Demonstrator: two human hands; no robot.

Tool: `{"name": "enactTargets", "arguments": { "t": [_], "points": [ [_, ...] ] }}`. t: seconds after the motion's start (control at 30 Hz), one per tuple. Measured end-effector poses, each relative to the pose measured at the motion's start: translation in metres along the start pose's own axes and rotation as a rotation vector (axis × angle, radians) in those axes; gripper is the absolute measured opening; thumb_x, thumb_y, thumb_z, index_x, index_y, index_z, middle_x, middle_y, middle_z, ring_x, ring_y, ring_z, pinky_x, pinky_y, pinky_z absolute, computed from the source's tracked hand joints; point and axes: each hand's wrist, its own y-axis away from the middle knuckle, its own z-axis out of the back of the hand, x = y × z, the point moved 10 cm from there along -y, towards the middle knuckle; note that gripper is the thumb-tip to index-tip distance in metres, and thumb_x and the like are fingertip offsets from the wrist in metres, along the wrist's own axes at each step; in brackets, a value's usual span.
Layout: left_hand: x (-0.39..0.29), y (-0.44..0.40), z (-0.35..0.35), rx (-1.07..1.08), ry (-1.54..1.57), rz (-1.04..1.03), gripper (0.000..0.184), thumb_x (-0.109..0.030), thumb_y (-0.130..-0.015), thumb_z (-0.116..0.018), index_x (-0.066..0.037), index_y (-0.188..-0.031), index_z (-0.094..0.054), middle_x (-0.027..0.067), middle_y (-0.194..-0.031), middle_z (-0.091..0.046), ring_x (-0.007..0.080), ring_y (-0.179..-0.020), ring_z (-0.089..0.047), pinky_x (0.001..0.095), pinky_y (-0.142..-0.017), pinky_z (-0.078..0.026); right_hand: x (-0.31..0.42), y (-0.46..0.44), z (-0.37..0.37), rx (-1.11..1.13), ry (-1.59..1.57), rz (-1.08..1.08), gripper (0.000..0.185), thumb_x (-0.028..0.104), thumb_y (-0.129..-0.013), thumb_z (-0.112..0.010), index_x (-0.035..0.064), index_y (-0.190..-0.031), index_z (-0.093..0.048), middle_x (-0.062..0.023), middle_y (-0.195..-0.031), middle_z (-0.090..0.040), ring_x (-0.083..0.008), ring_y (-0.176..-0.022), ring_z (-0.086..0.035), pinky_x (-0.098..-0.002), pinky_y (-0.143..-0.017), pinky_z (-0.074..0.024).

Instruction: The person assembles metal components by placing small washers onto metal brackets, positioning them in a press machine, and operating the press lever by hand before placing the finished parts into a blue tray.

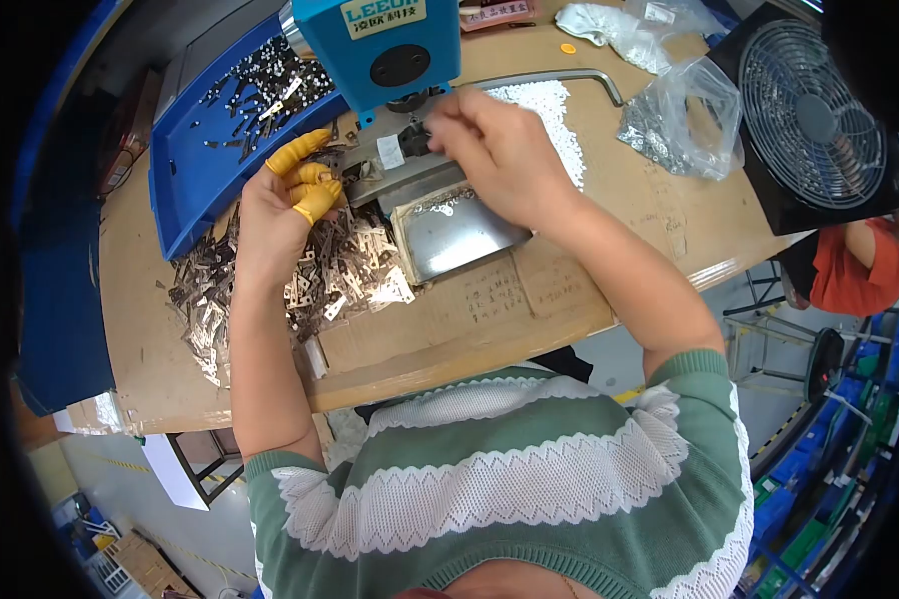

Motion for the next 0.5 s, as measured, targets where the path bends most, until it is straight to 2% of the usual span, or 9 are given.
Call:
{"name": "enactTargets", "arguments": {
  "t": [0.03,0.13,0.3,0.33,0.37,0.43,0.5],
  "points": [
    [-0.001,0.002,-0.002,0.019,0.042,0.011,0.045,0.003,-0.075,-0.057,0.000,-0.119,-0.052,0.0034,-0.082,-0.057,0.0105,-0.068,-0.058,0.0207,-0.061,-0.048,-0.010,-0.010,0.002,-0.020,-0.128,-0.110,0.015,0.013,-0.085,-0.056,-0.0010,-0.088,-0.060,-0.0066,-0.073,-0.061,-0.0147,-0.065,-0.058,-0.0267,-0.060,-0.0483],
    [-0.001,0.002,-0.006,0.031,0.129,0.030,0.042,0.000,-0.078,-0.057,0.000,-0.119,-0.051,0.0042,-0.083,-0.058,0.0114,-0.068,-0.059,0.0209,-0.060,-0.049,-0.025,-0.020,-0.013,0.146,-0.169,-0.319,0.019,0.017,-0.085,-0.058,-0.0023,-0.086,-0.059,-0.0057,-0.070,-0.061,-0.0083,-0.058,-0.056,-0.0220,-0.052,-0.0476],
    [0.002,0.005,-0.004,0.002,0.162,0.110,0.034,0.001,-0.079,-0.057,0.001,-0.113,-0.055,0.0085,-0.089,-0.060,0.0146,-0.071,-0.062,0.0216,-0.060,-0.050,-0.039,-0.027,-0.024,0.278,-0.371,-0.473,0.024,0.019,-0.080,-0.065,-0.0024,-0.088,-0.058,-0.0050,-0.068,-0.060,-0.0076,-0.050,-0.053,-0.0205,-0.044,-0.0455],
    [0.005,0.003,-0.001,-0.031,0.209,0.086,0.027,0.001,-0.079,-0.060,0.002,-0.106,-0.057,0.0103,-0.089,-0.061,0.0168,-0.072,-0.063,0.0232,-0.061,-0.052,-0.042,-0.027,-0.024,0.273,-0.427,-0.498,0.024,0.019,-0.079,-0.066,-0.0024,-0.088,-0.058,-0.0047,-0.068,-0.059,-0.0076,-0.049,-0.052,-0.0206,-0.043,-0.0452],
    [0.007,0.004,0.000,-0.061,0.265,0.105,0.018,0.003,-0.079,-0.061,0.001,-0.096,-0.058,0.0125,-0.088,-0.062,0.0190,-0.071,-0.064,0.0257,-0.061,-0.054,-0.046,-0.024,-0.026,0.272,-0.483,-0.498,0.024,0.019,-0.079,-0.066,-0.0005,-0.091,-0.058,-0.0037,-0.066,-0.058,-0.0072,-0.047,-0.050,-0.0192,-0.043,-0.0427],
    [0.007,0.004,0.004,-0.078,0.349,0.072,0.012,0.004,-0.078,-0.061,0.001,-0.089,-0.057,0.0143,-0.087,-0.063,0.0213,-0.073,-0.065,0.0274,-0.062,-0.056,-0.032,-0.011,-0.015,0.097,-0.413,-0.424,0.024,0.018,-0.079,-0.066,0.0006,-0.093,-0.057,-0.0024,-0.065,-0.057,-0.0073,-0.047,-0.050,-0.0200,-0.045,-0.0413],
    [0.005,0.003,0.003,-0.046,0.388,0.022,0.010,0.004,-0.079,-0.061,0.000,-0.086,-0.055,0.0152,-0.087,-0.064,0.0223,-0.075,-0.066,0.0291,-0.063,-0.057,-0.001,0.009,0.002,-0.011,-0.128,-0.050,0.024,0.017,-0.080,-0.065,0.0016,-0.097,-0.057,-0.0015,-0.065,-0.056,-0.0075,-0.052,-0.051,-0.0223,-0.050,-0.0421]
  ]
}}
